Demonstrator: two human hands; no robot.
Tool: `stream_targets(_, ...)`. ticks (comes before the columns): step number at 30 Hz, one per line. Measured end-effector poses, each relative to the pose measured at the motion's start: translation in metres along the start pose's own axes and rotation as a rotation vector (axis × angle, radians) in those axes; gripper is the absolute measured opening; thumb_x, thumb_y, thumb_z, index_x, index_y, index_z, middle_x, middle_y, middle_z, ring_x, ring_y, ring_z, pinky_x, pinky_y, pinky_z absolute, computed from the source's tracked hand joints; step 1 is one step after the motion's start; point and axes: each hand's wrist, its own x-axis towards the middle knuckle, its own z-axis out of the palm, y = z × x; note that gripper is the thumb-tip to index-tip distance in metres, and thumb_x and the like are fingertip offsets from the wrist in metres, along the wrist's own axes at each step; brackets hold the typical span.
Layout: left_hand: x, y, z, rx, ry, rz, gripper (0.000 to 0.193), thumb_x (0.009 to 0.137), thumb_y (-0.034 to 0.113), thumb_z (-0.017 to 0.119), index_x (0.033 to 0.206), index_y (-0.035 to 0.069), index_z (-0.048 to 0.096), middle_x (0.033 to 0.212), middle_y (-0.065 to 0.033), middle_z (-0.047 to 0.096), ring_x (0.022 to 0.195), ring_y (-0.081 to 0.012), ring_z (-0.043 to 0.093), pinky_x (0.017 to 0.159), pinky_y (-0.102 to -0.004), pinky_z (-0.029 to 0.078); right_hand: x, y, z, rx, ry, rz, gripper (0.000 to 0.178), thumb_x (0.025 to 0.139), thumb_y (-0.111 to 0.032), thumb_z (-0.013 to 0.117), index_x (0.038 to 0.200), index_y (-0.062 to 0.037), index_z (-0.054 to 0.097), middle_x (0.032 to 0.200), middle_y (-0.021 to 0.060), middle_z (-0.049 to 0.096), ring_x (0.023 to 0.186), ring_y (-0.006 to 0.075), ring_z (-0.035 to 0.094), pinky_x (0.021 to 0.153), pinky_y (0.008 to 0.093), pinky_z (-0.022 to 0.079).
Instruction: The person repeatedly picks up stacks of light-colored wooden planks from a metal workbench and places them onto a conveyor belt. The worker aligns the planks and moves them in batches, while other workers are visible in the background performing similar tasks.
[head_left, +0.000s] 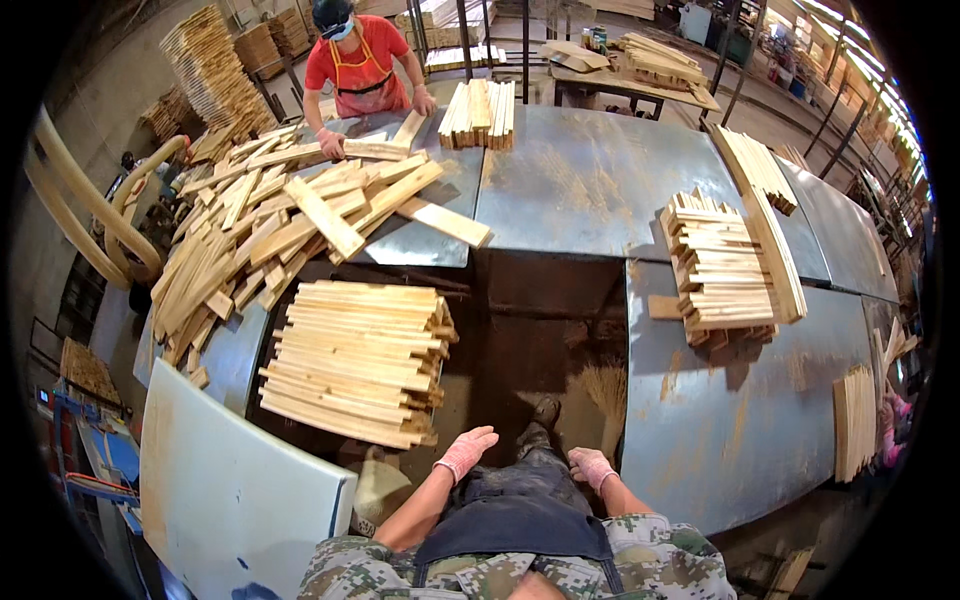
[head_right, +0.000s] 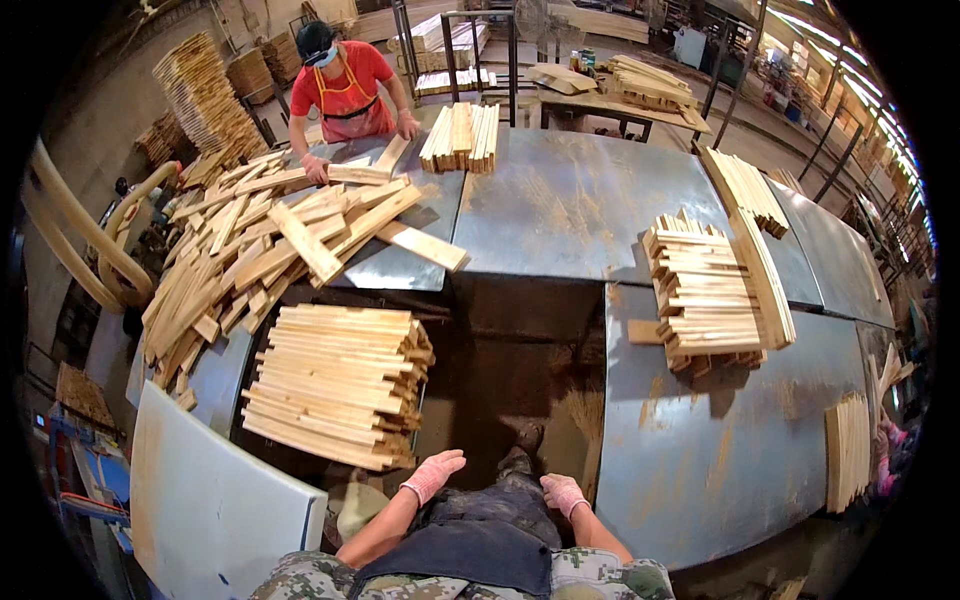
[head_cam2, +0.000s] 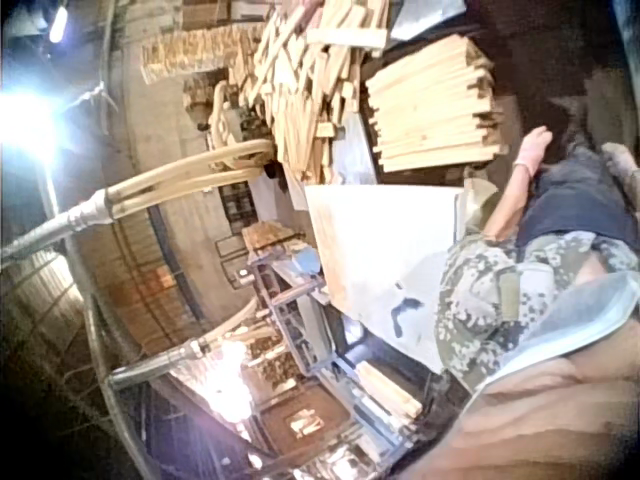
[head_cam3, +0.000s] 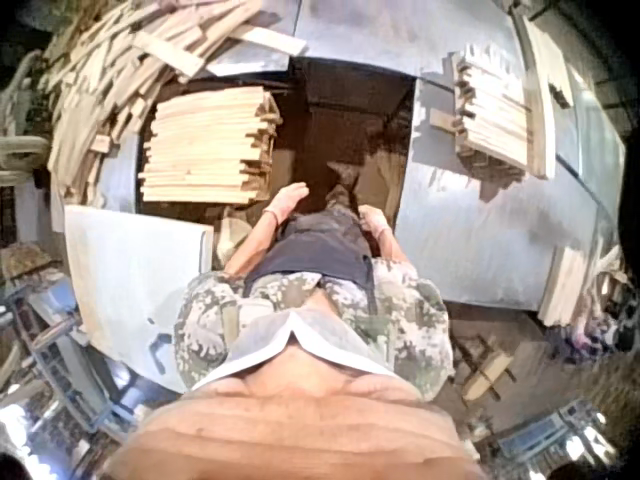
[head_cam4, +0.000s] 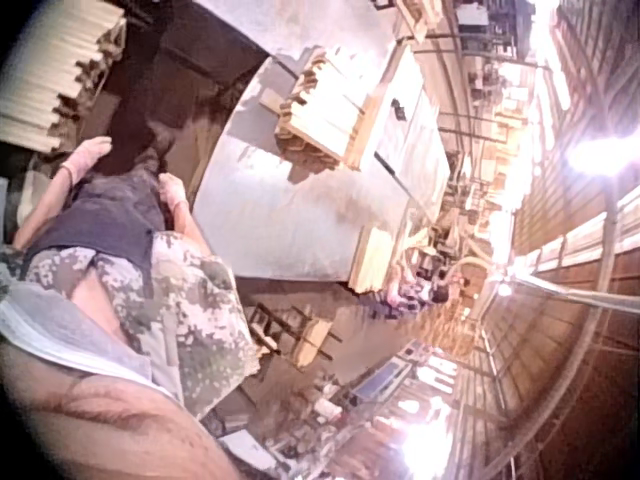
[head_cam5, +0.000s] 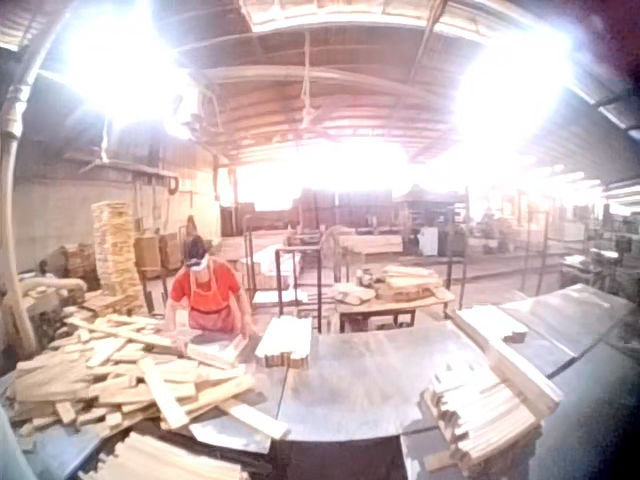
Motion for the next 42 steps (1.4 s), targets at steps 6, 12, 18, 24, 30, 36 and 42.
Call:
stream_targets(6, 0.101, 0.104, -0.002, -0.024, -0.007, -0.082, 0.064, 0.103, 0.04, 0.068, 0.15, -0.002, 0.057, 0.149, -0.0163, 0.064, 0.139, -0.027, 0.058, 0.118, -0.0351, 0.042, 0.07, -0.126, -0.031, -0.415, 0.0, -0.348, 0.018, 0.104, -0.018, 0.063, 0.086, -0.0142, 0.061, 0.071, -0.0048, 0.05, 0.056, 0.0095, 0.046, 0.048, 0.0285, 0.035)
stream_targets(12, 0.202, 0.16, -0.016, -0.2, 0.079, -0.047, 0.06, 0.101, 0.036, 0.072, 0.149, 0.002, 0.06, 0.144, -0.0117, 0.066, 0.134, -0.024, 0.06, 0.115, -0.0373, 0.044, 0.091, -0.266, -0.018, -0.101, -0.082, -0.173, 0.018, 0.105, -0.021, 0.064, 0.09, -0.0141, 0.061, 0.077, -0.0053, 0.051, 0.063, 0.0072, 0.047, 0.052, 0.0256, 0.037)
stream_targets(18, 0.287, 0.204, -0.029, -0.366, 0.036, -0.042, 0.063, 0.099, 0.035, 0.077, 0.151, 0.005, 0.059, 0.138, -0.006, 0.067, 0.127, -0.0198, 0.06, 0.111, -0.0386, 0.044, 0.139, -0.356, -0.008, 0.016, -0.21, -0.105, 0.018, 0.107, -0.014, 0.062, 0.09, -0.016, 0.058, 0.075, -0.0075, 0.045, 0.058, 0.0058, 0.039, 0.049, 0.024, 0.03)
stream_targets(24, 0.391, 0.301, -0.086, -0.412, 0.096, 0.023, 0.062, 0.099, 0.031, 0.077, 0.15, 0.002, 0.059, 0.141, -0.0087, 0.066, 0.132, -0.0211, 0.058, 0.115, -0.038, 0.042, 0.179, -0.474, 0.02, -0.116, -0.133, -0.128, 0.021, 0.108, -0.016, 0.062, 0.088, -0.0164, 0.055, 0.074, -0.0082, 0.042, 0.057, 0.0057, 0.036, 0.048, 0.0254, 0.029)
stream_targets(30, 0.611, 0.461, -0.216, 0.405, 0.448, 0.221, 0.079, 0.094, 0.039, 0.075, 0.155, -0.003, 0.048, 0.155, -0.0264, 0.054, 0.146, -0.0393, 0.05, 0.122, -0.0436, 0.039, 0.227, -0.579, 0.048, -0.051, -0.012, -0.064, 0.015, 0.108, -0.018, 0.063, 0.094, -0.0119, 0.059, 0.081, -0.0056, 0.049, 0.066, 0.007, 0.044, 0.058, 0.0259, 0.039)
stream_targets(36, 0.812, 0.624, -0.327, 1.017, 0.771, -0.036, 0.066, 0.083, 0.049, 0.074, 0.132, 0.006, 0.067, 0.136, -0.0175, 0.068, 0.127, -0.0338, 0.065, 0.104, -0.0459, 0.055, 0.242, -0.61, 0.057, -0.132, 0.108, -0.01, 0.054, 0.106, -0.027, 0.065, 0.153, -0.0021, 0.057, 0.111, 0.004, 0.07, 0.091, 0.0136, 0.064, 0.081, 0.0301, 0.056)
stream_targets(42, 0.887, 0.646, -0.358, 0.937, 0.683, 0.007, 0.076, 0.08, 0.056, 0.084, 0.133, 0.005, 0.065, 0.128, -0.0211, 0.072, 0.119, -0.041, 0.068, 0.103, -0.0492, 0.054, 0.215, -0.647, 0.056, -0.277, 0.149, 0.111, 0.065, 0.104, -0.048, 0.061, 0.148, -0.0005, 0.059, 0.138, 0.0165, 0.07, 0.122, 0.0273, 0.067, 0.109, 0.0371, 0.049)
